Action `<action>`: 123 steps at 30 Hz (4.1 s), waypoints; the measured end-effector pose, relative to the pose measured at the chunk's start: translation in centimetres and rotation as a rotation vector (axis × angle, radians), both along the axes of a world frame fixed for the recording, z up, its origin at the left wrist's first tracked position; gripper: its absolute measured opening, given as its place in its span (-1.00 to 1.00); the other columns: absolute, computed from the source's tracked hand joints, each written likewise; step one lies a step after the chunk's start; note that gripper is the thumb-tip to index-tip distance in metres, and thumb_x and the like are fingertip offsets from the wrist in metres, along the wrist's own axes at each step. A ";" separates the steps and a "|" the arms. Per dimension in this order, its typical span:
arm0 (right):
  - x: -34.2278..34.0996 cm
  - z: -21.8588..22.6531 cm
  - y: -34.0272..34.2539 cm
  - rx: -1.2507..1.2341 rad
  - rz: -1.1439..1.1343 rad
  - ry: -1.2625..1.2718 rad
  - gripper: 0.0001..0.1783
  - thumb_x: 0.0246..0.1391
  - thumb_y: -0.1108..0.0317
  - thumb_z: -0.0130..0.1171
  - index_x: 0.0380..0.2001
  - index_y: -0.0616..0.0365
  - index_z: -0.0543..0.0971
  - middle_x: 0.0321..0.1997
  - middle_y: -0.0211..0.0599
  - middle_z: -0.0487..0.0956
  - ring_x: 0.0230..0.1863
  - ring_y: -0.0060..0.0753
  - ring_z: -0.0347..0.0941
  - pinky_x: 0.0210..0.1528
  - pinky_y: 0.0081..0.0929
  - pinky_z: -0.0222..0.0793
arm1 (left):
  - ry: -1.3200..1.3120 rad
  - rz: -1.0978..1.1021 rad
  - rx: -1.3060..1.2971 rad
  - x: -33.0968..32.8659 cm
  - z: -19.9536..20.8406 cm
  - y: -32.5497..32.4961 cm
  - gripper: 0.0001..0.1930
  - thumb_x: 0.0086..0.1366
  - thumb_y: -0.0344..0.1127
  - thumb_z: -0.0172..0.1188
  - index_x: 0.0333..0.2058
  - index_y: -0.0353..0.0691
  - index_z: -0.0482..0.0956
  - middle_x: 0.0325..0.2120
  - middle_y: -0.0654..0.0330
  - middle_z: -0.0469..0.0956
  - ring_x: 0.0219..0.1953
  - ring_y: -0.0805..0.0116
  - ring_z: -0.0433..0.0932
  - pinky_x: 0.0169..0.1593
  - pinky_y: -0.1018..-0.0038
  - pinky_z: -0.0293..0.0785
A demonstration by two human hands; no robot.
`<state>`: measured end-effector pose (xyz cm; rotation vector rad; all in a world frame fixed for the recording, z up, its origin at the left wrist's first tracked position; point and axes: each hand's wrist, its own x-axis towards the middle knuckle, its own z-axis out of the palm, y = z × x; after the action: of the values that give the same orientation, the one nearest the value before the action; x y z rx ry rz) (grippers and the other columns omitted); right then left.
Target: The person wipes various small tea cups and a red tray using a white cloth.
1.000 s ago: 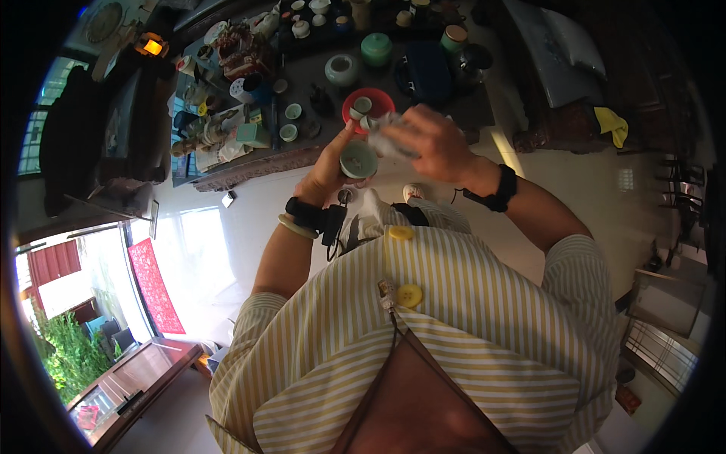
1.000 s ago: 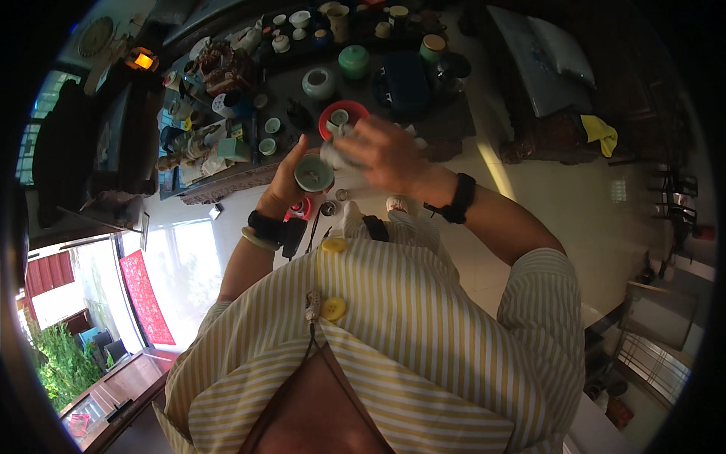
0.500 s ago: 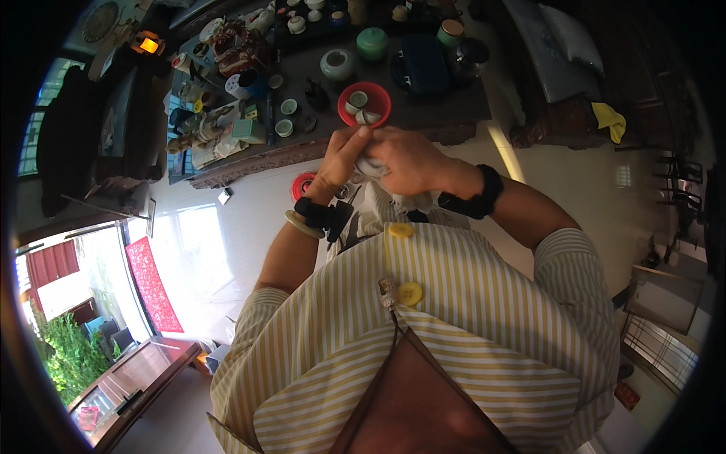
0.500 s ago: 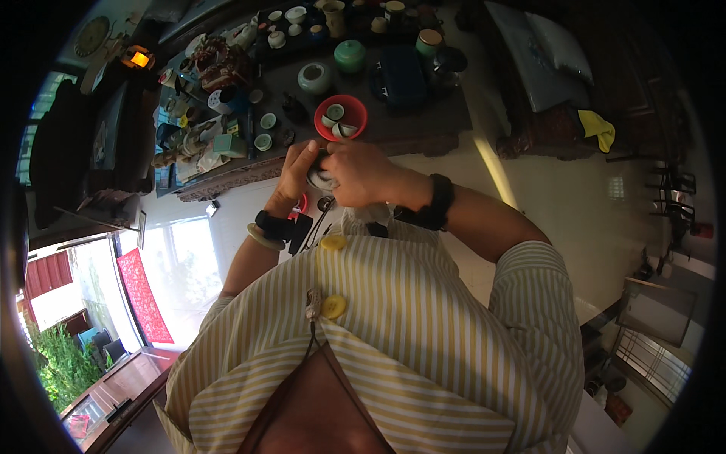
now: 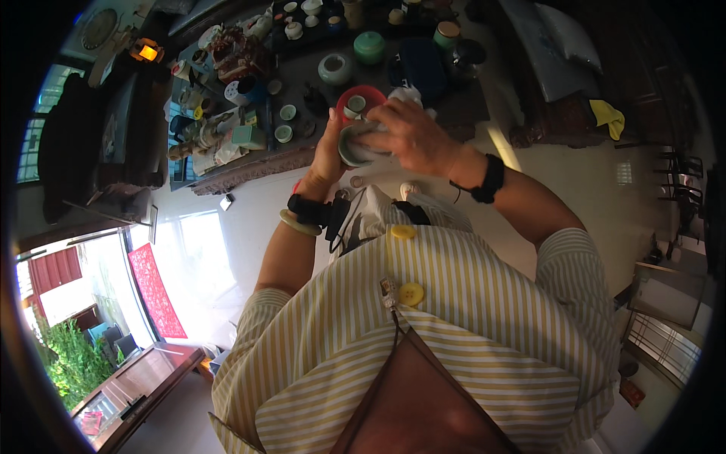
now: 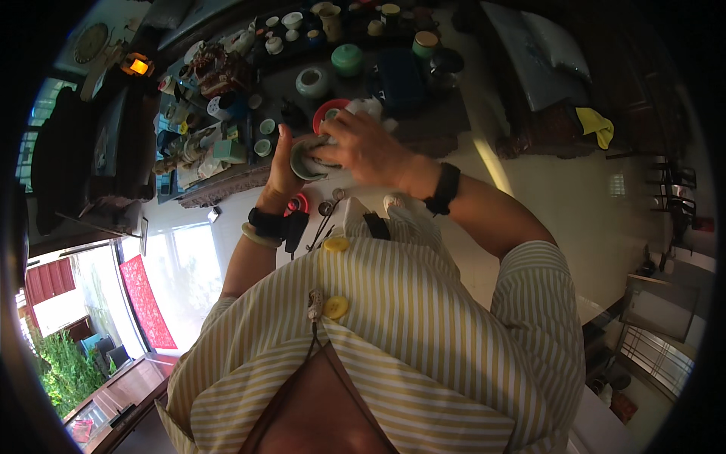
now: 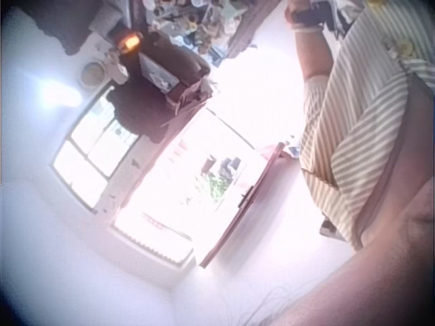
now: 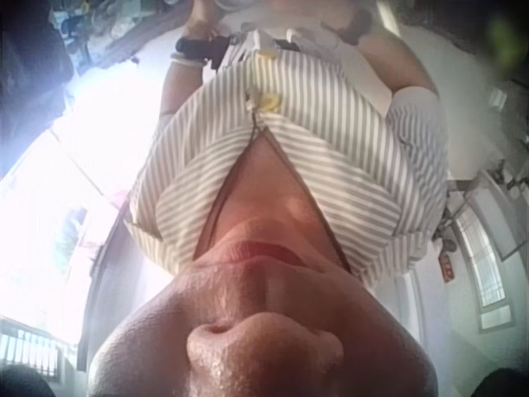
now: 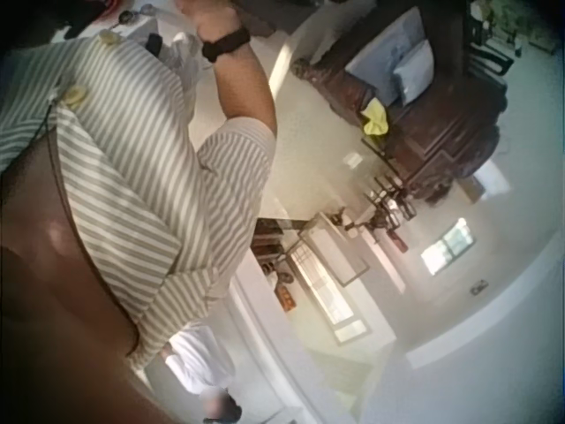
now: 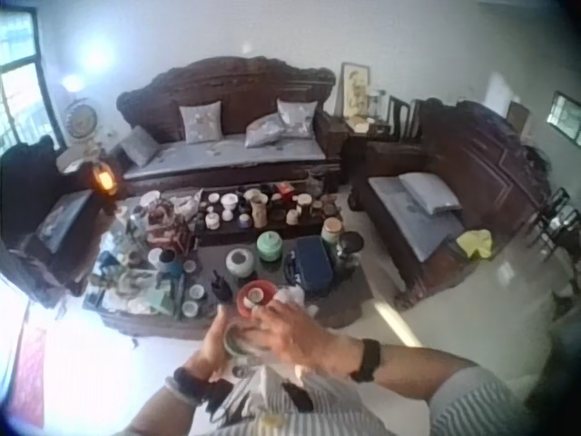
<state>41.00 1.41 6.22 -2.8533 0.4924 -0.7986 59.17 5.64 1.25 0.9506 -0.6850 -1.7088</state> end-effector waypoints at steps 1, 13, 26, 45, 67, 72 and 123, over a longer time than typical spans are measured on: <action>0.1 -0.3 0.2 -0.040 -0.025 -0.004 -0.53 -0.27 0.58 0.15 -0.18 0.00 0.64 -0.10 -0.25 0.42 -0.05 -0.20 0.36 -0.05 -0.28 0.33 | -0.089 0.054 -0.077 0.1 -0.9 -0.3 -0.16 0.29 0.41 -0.36 -0.12 -0.37 0.48 -0.33 0.12 0.57 -0.35 0.32 0.54 -0.26 0.45 0.46; 1.1 0.5 0.8 2.488 0.051 -0.753 -0.77 0.03 0.45 -0.06 -0.24 0.24 0.48 -0.30 -0.27 0.57 -0.30 -0.38 0.54 -0.14 -0.43 0.48 | -1.121 0.210 -0.903 0.7 0.3 -0.6 -0.52 0.30 0.05 -0.08 -0.26 -0.33 0.52 -0.52 -0.09 0.54 -0.46 -0.14 0.52 -0.40 0.23 0.42; -1.1 -0.2 0.4 0.099 -0.139 0.093 -0.62 -0.32 0.60 0.15 -0.30 0.09 0.63 -0.26 -0.29 0.46 -0.13 -0.18 0.42 -0.09 -0.27 0.34 | -0.229 0.006 -0.099 0.9 -2.7 0.2 -0.32 0.38 0.24 -0.31 -0.31 -0.27 0.59 -0.49 0.27 0.56 -0.48 0.53 0.48 -0.47 0.63 0.35; 1.9 -0.7 1.8 0.822 -0.127 0.093 -0.61 -0.28 0.49 0.14 -0.23 0.15 0.58 -0.37 -0.20 0.55 -0.27 -0.14 0.49 -0.19 -0.31 0.41 | -0.286 0.105 -0.213 0.8 -2.2 0.4 -0.34 0.38 0.23 -0.28 -0.25 -0.29 0.56 -0.46 0.30 0.53 -0.43 0.56 0.45 -0.38 0.63 0.36; 2.3 -3.1 3.5 0.463 -0.282 0.038 -0.71 -0.21 0.30 0.32 -0.43 0.25 0.53 -0.25 -0.23 0.41 -0.17 -0.17 0.37 -0.15 -0.28 0.36 | -0.210 -0.129 0.218 -0.1 -0.4 1.3 -0.60 0.36 0.02 -0.17 -0.18 -0.16 0.50 -0.54 0.30 0.48 -0.62 0.55 0.42 -0.65 0.64 0.26; 0.9 -2.3 3.6 0.312 0.074 0.056 -0.69 -0.25 0.28 0.35 -0.42 0.24 0.55 -0.30 -0.27 0.39 -0.18 -0.22 0.33 -0.19 -0.31 0.38 | -0.008 -0.266 0.377 0.5 -0.8 2.7 -0.55 0.29 0.11 -0.16 -0.19 -0.10 0.51 -0.50 0.31 0.51 -0.59 0.55 0.46 -0.62 0.68 0.28; 7.6 -2.2 3.9 -0.117 0.209 -0.030 -0.80 -0.23 0.35 0.19 -0.41 0.02 0.60 -0.30 -0.43 0.38 -0.23 -0.37 0.34 -0.19 -0.44 0.37 | -0.228 -0.570 -0.159 11.0 -1.9 4.3 -0.11 0.05 0.48 0.06 0.03 -0.29 0.40 -0.30 0.17 0.50 -0.39 0.56 0.43 -0.46 0.68 0.31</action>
<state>48.64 5.30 4.06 -2.9294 0.1432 -0.8565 70.13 9.95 -0.67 0.8965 -1.3202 -2.0080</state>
